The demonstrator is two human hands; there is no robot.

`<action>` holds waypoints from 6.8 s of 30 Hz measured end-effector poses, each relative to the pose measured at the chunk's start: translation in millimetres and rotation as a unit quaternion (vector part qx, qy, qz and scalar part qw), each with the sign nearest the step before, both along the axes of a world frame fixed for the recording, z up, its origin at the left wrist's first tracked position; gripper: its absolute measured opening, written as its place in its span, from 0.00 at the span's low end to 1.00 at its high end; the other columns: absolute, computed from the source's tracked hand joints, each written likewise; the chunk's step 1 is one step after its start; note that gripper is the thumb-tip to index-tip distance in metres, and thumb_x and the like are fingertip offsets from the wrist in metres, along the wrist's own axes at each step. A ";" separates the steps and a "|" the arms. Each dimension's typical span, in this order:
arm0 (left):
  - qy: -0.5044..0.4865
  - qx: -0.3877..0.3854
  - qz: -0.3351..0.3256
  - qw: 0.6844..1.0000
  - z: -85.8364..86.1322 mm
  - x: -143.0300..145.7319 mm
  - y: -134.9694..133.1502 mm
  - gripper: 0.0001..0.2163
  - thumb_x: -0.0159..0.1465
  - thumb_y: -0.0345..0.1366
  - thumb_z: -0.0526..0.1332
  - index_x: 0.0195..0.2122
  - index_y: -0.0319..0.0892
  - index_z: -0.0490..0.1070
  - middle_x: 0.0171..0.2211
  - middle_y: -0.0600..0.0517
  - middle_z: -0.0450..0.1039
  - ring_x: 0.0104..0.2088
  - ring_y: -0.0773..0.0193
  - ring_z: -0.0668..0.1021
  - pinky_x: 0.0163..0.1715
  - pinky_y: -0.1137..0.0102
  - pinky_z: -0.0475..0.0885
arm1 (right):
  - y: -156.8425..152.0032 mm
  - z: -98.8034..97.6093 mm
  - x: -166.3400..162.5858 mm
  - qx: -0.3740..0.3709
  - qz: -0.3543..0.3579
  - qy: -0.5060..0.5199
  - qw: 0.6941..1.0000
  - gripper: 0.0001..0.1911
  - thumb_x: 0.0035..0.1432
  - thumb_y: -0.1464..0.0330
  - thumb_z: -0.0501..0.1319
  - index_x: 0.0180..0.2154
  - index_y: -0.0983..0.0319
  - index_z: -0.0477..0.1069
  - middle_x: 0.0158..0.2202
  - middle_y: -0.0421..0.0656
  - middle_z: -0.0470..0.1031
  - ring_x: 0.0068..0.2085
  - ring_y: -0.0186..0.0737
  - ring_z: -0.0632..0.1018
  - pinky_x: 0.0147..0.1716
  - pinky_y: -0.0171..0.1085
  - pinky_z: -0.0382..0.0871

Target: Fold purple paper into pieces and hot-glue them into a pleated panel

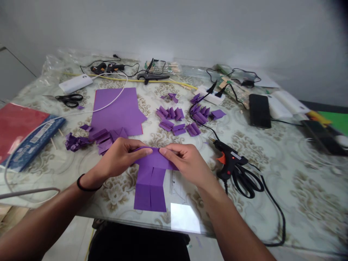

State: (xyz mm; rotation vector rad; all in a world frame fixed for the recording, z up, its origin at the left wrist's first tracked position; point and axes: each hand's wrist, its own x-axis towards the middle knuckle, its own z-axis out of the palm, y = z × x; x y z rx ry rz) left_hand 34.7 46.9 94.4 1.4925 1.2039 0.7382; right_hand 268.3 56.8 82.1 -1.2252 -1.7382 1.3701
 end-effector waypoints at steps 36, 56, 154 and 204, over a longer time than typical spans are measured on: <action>0.422 0.402 -0.230 0.779 -70.8 -23.6 -54.6 0.30 0.78 0.44 0.61 0.77 0.41 0.58 0.79 0.34 0.54 0.80 0.44 0.57 0.75 0.53 0.63 | -27.7 -59.0 43.2 0.400 0.251 -0.349 0.809 0.41 0.60 0.87 0.52 0.74 0.68 0.63 0.76 0.53 0.65 0.76 0.49 0.67 0.75 0.54 0.66; 0.409 0.391 -0.245 0.787 -66.9 -30.6 -54.5 0.32 0.79 0.53 0.54 0.79 0.46 0.56 0.79 0.36 0.53 0.80 0.42 0.56 0.77 0.48 0.54 | -30.4 -43.2 18.6 0.380 0.270 -0.394 0.792 0.41 0.60 0.84 0.53 0.75 0.71 0.60 0.78 0.55 0.58 0.79 0.53 0.61 0.76 0.56 0.62; 0.332 0.413 -0.277 0.802 -69.6 12.8 -60.1 0.19 0.81 0.39 0.54 0.68 0.41 0.71 0.73 0.43 0.68 0.76 0.50 0.67 0.75 0.54 0.62 | 14.0 -12.3 61.1 0.203 0.207 -0.400 0.869 0.20 0.59 0.75 0.75 0.52 0.60 0.76 0.54 0.48 0.76 0.49 0.47 0.81 0.49 0.44 0.77; 0.332 0.411 -0.286 0.800 -65.9 13.2 -60.5 0.21 0.80 0.36 0.55 0.72 0.45 0.68 0.74 0.55 0.69 0.74 0.49 0.69 0.74 0.53 0.59 | -15.1 -13.2 63.3 0.362 0.279 -0.355 0.816 0.08 0.66 0.79 0.65 0.39 0.60 0.78 0.38 0.42 0.84 0.48 0.48 0.76 0.59 0.50 0.57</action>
